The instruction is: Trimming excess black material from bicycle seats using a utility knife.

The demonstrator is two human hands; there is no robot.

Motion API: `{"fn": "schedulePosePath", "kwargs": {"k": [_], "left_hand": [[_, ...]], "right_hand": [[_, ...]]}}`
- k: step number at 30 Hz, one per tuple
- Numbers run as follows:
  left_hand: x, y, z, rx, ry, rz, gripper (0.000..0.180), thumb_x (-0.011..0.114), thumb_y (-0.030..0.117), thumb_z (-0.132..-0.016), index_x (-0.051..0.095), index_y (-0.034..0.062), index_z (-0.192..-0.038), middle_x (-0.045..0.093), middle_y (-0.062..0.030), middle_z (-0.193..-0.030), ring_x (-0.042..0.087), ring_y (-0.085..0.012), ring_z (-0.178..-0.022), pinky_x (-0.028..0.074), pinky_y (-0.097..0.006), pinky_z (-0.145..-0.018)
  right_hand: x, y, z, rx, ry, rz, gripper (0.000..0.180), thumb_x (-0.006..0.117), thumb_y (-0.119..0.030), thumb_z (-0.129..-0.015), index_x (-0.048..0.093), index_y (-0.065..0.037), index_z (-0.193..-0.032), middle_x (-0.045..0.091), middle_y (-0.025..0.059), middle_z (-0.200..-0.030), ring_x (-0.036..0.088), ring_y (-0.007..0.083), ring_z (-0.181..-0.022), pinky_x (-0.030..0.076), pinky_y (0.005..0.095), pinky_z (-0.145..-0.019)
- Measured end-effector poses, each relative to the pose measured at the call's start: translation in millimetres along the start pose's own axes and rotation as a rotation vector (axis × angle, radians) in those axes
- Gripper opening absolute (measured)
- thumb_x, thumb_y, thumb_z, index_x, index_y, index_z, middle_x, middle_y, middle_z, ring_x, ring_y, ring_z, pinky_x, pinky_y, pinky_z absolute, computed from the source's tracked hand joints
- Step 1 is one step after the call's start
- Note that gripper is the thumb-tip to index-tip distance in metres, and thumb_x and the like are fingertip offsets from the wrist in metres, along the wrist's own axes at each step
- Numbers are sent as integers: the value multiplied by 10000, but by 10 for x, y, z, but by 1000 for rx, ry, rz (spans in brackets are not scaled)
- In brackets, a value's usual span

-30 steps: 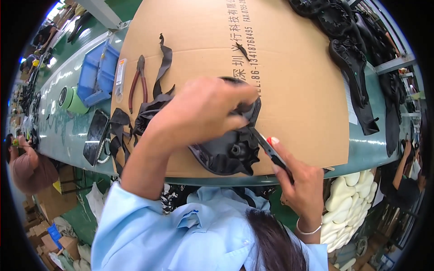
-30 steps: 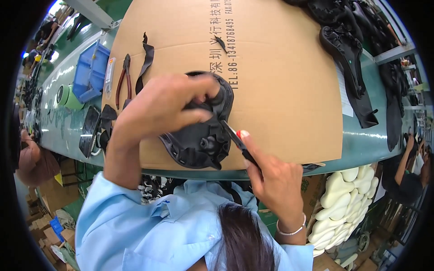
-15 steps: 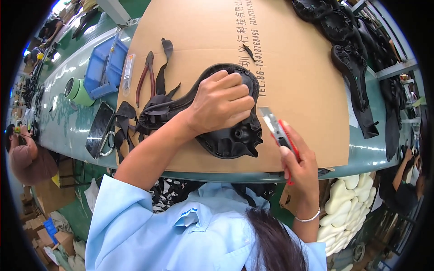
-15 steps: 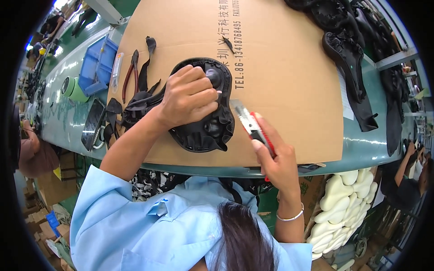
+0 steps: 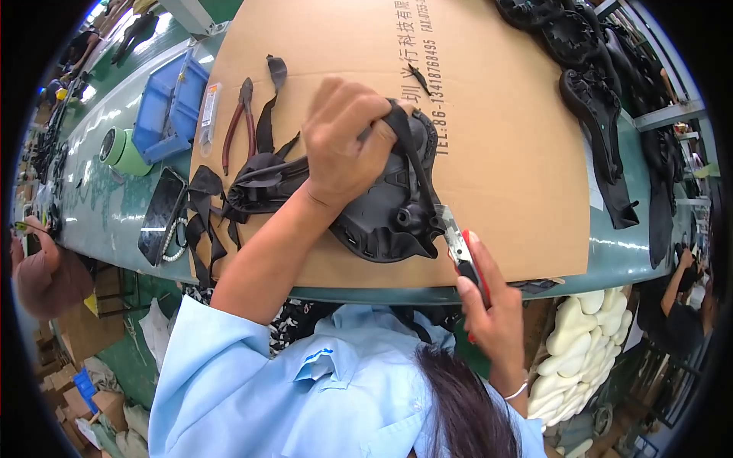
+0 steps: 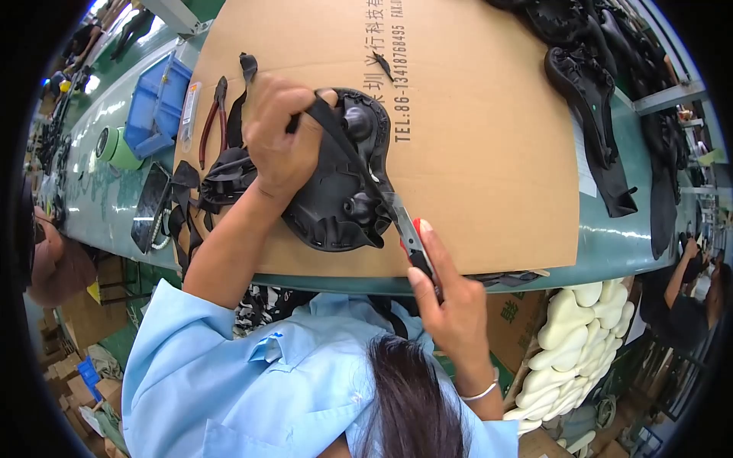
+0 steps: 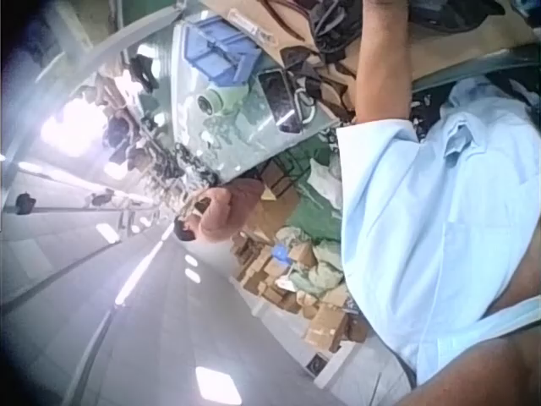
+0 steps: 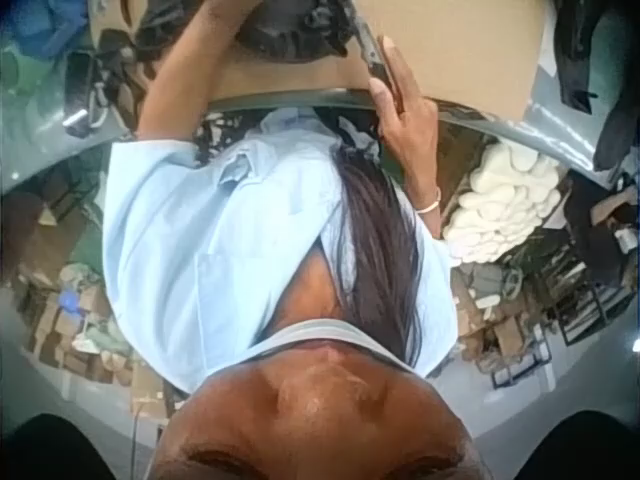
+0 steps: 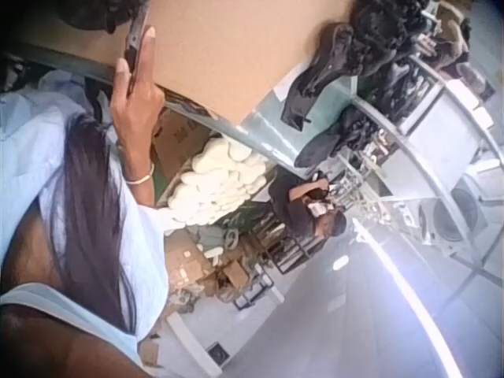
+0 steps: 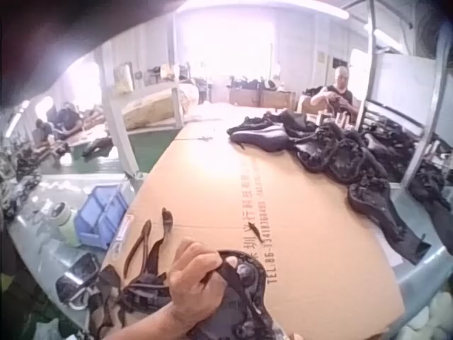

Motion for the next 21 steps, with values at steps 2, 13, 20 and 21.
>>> {"fn": "schedulePosePath", "kwargs": {"k": [2,13,20,21], "left_hand": [[-30,-99,1,-96,71,18,115,706,25,-746,593,30,-724,581,-70,-708,510,-230,-653,405,-306,-584],[-293,-477,754,-962,-271,186,70,625,54,-827,604,15,-881,626,-89,-1001,568,-205,-901,433,-295,-829],[24,308,463,-469,-878,623,108,601,81,-867,569,7,-795,682,-131,-953,650,-299,-1012,499,-370,-886],[138,293,662,-605,-1061,727,110,602,102,-876,594,9,-816,689,-115,-921,666,-280,-977,515,-361,-862]], "right_hand": [[50,13,246,10,104,-74,533,581,-112,-913,417,-88,-1420,658,185,-1126,700,303,-791,524,317,-684],[-454,-229,-370,-231,-38,380,515,620,-19,-831,543,-97,-1334,692,179,-1004,692,274,-813,509,331,-750],[-296,-636,-406,-468,-297,771,548,672,-5,-733,612,-110,-1268,661,147,-766,589,246,-591,456,343,-578],[-271,-511,-479,-476,-305,765,548,672,-5,-733,612,-110,-1268,661,147,-766,589,246,-591,456,343,-578]]}}
Point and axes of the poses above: each hand's wrist, its own z-axis away from the middle knuckle, its own x-axis out of the palm, y = z × x, the point moved 9 cm from there along -z, towards the middle knuckle
